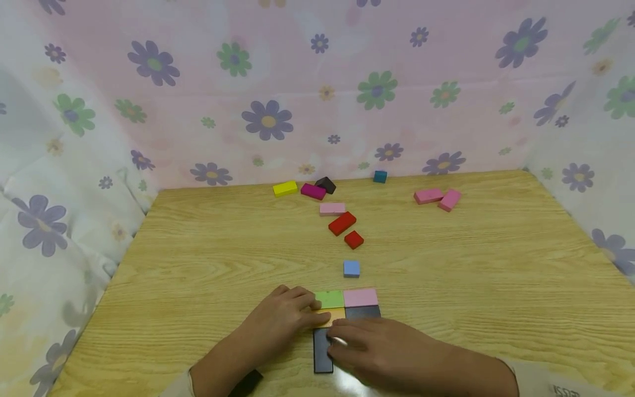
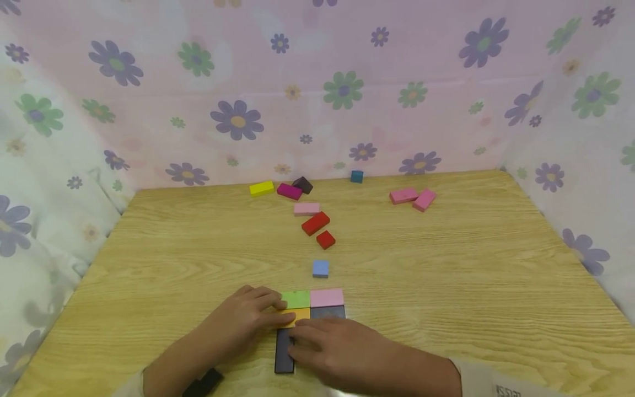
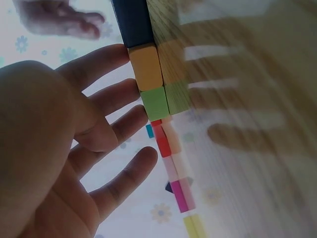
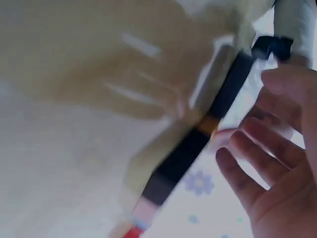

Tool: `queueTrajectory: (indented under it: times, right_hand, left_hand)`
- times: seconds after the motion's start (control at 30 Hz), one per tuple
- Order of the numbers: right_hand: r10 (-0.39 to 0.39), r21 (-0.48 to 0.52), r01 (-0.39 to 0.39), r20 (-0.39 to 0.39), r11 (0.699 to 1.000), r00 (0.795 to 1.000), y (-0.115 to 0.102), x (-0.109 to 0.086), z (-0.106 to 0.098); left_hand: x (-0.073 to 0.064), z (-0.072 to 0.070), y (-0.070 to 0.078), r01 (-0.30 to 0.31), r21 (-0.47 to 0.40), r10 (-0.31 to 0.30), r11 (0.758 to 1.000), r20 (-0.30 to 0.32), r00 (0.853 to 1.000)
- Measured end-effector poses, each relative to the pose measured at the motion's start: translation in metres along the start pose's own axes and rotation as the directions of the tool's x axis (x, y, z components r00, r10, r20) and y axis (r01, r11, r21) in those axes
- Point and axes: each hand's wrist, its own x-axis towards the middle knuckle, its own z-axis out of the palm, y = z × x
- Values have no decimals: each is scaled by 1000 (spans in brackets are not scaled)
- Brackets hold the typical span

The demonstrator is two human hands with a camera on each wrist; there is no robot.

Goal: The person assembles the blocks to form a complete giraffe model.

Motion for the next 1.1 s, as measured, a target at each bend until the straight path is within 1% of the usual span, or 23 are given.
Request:
queueTrajectory:
  times: [0.07,0.13,0.2,0.3,0.37,0.47,0.6,0.67,0.77,0.8,0.83,0.87,0.93,0.97,1.0,1.03,1.07,1.1]
  right_hand:
    - [14,-18,-14,-14,1000,1000,8,-3,-6]
    - [48,-34,-48,-3,998,999,19,-8,-13]
    - [106,-18,-106,6,994,994,30,-13,-17]
    - [204,-15,-204,31,979,978,53,-23,-23]
    - [260,-36,-260,20,965,965,72,-32,-25]
    - [358,-69,-357,4,932,934,102,-48,-27]
    - [491,-89,-490,-14,867,871,138,-71,-31]
    - [529,-106,-528,-17,843,848,155,-80,-31]
    - [603,-115,-599,7,793,798,177,-93,-30]
    - [617,-118,-613,-2,781,787,184,-97,-29]
    - [613,-165,-603,17,781,790,191,-102,-29]
    - [639,-182,-623,43,761,768,197,-106,-29]
    - [718,-169,-699,107,695,688,209,-113,-31]
    - [746,-167,-727,131,666,653,215,-117,-31]
    - [773,-161,-757,166,633,612,219,-120,-32]
    - [800,-160,-788,217,595,560,224,-123,-33]
    - [836,-121,-838,236,531,495,228,-125,-34]
    - [851,-102,-864,261,493,455,232,-128,-35]
  left_hand:
    - [0,2,0,-8,13,9,1000,-18,1000]
    - [-2,3,-1,-14,26,15,1000,-34,999]
    - [-4,4,-1,-14,29,15,999,-48,999]
    - [-5,4,0,-10,27,12,1000,-58,998]
    - [-4,4,0,-10,27,11,1000,-59,998]
    - [-2,4,0,-16,31,18,999,-66,998]
    - [0,4,2,-31,35,34,999,-86,996]
    - [0,5,2,-32,35,35,999,-94,995]
    - [0,5,2,-32,36,35,999,-101,994]
    - [-1,5,2,-31,38,35,999,-103,994]
    - [-1,5,2,-30,38,34,999,-103,994]
    - [-1,5,2,-30,38,33,999,-103,994]
    - [-1,5,2,-30,43,35,999,-106,994]
    - [-1,5,1,-31,44,36,999,-109,993]
    - [-1,5,1,-31,43,36,999,-109,993]
    - [-1,5,1,-32,43,37,999,-111,993]
    - [-1,4,1,-33,43,38,999,-114,993]
    - [0,5,1,-34,43,39,999,-117,992]
